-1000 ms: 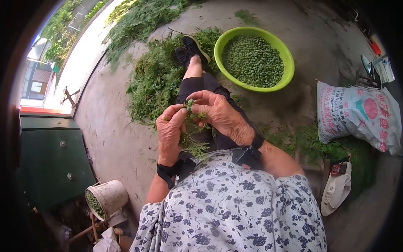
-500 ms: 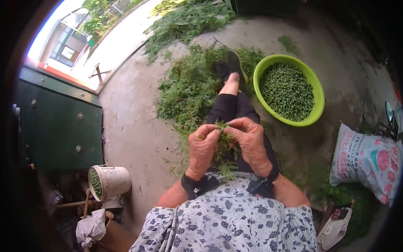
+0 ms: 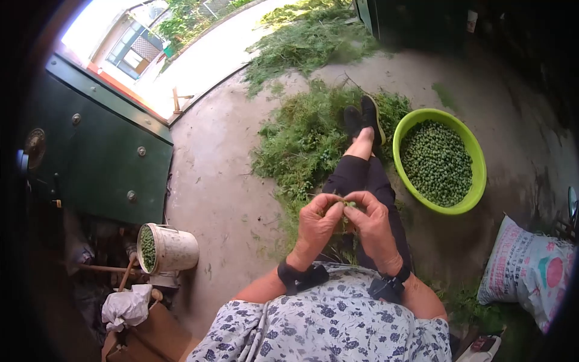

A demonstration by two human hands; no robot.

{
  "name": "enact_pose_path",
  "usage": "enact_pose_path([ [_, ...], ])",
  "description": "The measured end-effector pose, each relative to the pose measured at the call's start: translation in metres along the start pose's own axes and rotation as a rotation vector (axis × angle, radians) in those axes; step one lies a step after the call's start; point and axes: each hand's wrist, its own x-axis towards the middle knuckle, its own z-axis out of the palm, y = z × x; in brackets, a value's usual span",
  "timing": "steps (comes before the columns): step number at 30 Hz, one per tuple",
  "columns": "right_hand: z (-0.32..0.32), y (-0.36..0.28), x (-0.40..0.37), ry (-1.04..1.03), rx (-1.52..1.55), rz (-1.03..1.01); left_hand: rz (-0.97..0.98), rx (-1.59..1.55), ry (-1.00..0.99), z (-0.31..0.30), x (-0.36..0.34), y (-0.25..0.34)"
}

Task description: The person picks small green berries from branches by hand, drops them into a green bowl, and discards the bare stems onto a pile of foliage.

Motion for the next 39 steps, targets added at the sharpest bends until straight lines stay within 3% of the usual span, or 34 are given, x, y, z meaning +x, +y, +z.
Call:
enact_pose_path([
  [3,-0.003,0.008,0.006,0.033,0.323,0.049,-0.091,-0.132,-0.012,-0.003,-0.003,0.015],
  [7,-0.013,0.012,0.006,0.022,0.503,0.099,-0.197,-0.359,-0.027,-0.004,-0.003,0.017],
  [13,-0.018,0.021,0.008,-0.050,0.412,0.116,-0.193,-0.335,-0.056,-0.006,-0.003,0.012],
  [16,-0.011,0.014,0.003,-0.019,0.138,0.019,-0.208,-0.262,-0.091,-0.012,-0.004,0.011],
  [22,-0.019,0.013,0.011,0.120,0.365,-0.052,-0.122,-0.148,-0.098,-0.003,-0.007,0.023],
  [26,-0.014,-0.015,-0.002,0.058,0.137,-0.188,-0.095,-0.084,-0.163,-0.005,-0.009,0.023],
  [30,-0.010,-0.023,-0.003,-0.033,-0.556,-0.484,0.013,0.143,-0.242,-0.007,-0.008,0.015],
  [35,-0.016,-0.009,-0.001,-0.084,-0.525,-0.442,0.153,0.274,-0.282,-0.009,-0.010,0.025],
  [39,-0.020,-0.006,-0.003,-0.071,0.017,0.005,0.112,0.234,-0.271,-0.005,-0.010,0.025],
])
